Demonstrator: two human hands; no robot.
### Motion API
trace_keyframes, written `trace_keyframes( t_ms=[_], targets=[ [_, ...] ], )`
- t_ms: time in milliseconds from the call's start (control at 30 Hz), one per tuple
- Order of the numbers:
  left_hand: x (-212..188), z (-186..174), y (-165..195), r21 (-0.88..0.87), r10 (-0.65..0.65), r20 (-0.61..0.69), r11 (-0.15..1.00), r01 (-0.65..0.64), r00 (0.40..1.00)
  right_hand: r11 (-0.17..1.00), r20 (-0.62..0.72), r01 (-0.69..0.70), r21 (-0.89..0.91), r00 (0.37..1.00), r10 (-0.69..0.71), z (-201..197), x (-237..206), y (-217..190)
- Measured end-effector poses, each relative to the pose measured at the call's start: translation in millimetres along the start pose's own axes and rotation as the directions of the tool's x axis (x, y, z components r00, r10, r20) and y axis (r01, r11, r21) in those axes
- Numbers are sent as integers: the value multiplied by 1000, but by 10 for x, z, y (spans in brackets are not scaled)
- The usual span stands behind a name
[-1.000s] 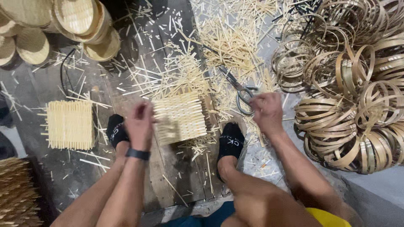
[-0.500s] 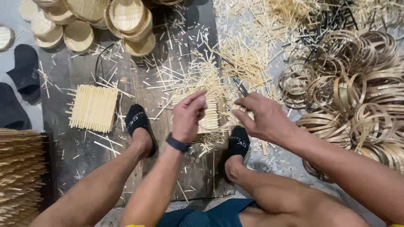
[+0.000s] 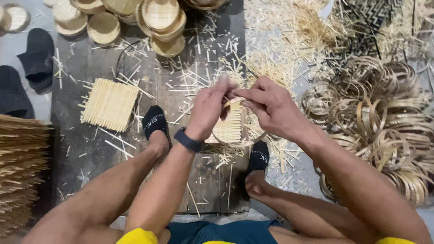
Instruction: The person sits on the floor of a bamboo workshop and weaves thin bamboo strips into a round woven disc, using a round wooden block as a form. They cut strips to length with scissors, interlace the strips by hand, and press the woven piece against the wooden form as they work.
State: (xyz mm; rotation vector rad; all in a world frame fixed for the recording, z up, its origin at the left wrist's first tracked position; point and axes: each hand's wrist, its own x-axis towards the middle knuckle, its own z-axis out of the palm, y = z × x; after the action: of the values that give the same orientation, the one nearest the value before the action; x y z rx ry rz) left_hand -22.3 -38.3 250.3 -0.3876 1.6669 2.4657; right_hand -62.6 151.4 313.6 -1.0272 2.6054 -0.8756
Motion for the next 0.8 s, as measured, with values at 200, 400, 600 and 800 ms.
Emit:
trace_keyframes(
  t_ms=[200, 400, 600, 800],
  targets=[
    [136, -55, 209, 52, -484, 281, 870, 491, 829, 968, -17, 238, 83, 971, -238, 58, 175, -57],
    [69, -25, 35, -207, -406, 203, 872, 444, 891, 912, -323, 323, -253, 860, -394, 215, 194, -148],
    [60, -25, -187, -353, -369, 145, 847, 396, 918, 928, -363, 255, -272, 866, -345, 400, 153, -165],
    [139, -211, -232, -337, -219, 192, 901, 273, 957, 951, -261, -101, 294, 948, 182, 436, 203, 59]
  ],
)
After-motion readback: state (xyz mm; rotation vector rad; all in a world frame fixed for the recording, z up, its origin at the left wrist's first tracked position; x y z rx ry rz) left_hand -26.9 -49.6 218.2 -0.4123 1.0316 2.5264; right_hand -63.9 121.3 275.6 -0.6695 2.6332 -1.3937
